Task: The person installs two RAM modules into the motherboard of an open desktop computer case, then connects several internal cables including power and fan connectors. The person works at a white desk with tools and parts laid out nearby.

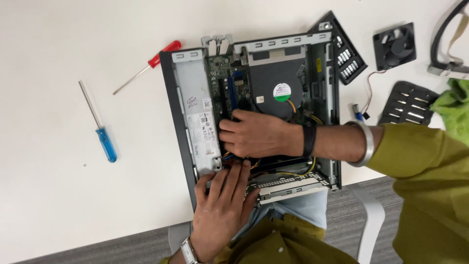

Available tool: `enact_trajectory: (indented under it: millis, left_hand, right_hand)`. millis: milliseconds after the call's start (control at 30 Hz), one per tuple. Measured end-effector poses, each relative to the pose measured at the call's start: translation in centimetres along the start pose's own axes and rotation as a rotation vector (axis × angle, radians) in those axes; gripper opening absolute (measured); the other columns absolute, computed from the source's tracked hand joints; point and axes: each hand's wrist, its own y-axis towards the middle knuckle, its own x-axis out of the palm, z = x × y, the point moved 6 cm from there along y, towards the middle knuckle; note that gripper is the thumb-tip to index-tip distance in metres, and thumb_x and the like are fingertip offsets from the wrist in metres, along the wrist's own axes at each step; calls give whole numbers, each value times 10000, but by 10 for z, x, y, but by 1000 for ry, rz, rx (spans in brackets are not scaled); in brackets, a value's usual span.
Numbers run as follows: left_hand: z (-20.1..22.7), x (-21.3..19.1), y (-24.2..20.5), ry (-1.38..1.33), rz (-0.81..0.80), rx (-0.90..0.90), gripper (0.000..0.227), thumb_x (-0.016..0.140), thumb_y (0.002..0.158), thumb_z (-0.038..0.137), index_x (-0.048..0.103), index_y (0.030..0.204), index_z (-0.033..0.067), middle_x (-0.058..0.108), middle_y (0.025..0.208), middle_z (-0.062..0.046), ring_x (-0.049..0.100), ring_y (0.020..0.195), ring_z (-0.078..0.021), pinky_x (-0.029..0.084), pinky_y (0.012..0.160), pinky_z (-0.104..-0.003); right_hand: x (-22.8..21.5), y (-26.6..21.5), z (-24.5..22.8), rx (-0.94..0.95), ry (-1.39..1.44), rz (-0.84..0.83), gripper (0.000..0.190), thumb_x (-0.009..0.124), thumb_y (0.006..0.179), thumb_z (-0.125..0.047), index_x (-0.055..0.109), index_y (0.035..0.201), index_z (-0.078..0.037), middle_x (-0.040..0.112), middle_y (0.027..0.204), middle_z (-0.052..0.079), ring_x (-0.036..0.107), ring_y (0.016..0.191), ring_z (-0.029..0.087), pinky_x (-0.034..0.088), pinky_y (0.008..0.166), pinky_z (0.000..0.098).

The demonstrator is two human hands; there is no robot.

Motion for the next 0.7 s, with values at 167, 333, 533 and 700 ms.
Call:
enact_trajectory:
  millis: [167,333,533,700]
  left_hand:
    - [3,3,2,-13,3,-6,553,678,939,406,626,1352,41,640,1283,-88,540,1158,-229,367,1000,-465]
    - [4,-2,2,6,31,-35,554,673,926,396,627,1344,36,645,1276,-92,539,1152,-244,366,994,-466]
    - [6,-4,2,2,15,-46,536,667,937,381,624,1351,44,648,1273,-96,545,1162,-248,372,1001,-472]
    - [7,-14,2,-58,109,-24,547,704,928,348,593,1356,25,641,1294,-119,560,1162,-271,367,1019,-484]
  right_hand:
    - [-6,-2,1,34,-23,46,236,662,865,-205,621,640,-146,605,871,-21,553,1002,177,465,795,344]
    - [-10,-3,-1,49,-14,68,223,657,853,-208,626,641,-146,600,904,-17,545,1032,178,463,830,359]
    - [-20,-5,3,126,56,12,156,680,833,-196,664,686,-148,597,942,-3,532,1021,187,450,837,369]
    - [-47,-37,10,235,310,218,238,724,832,-168,749,1061,-108,653,1092,52,575,1128,236,471,964,421]
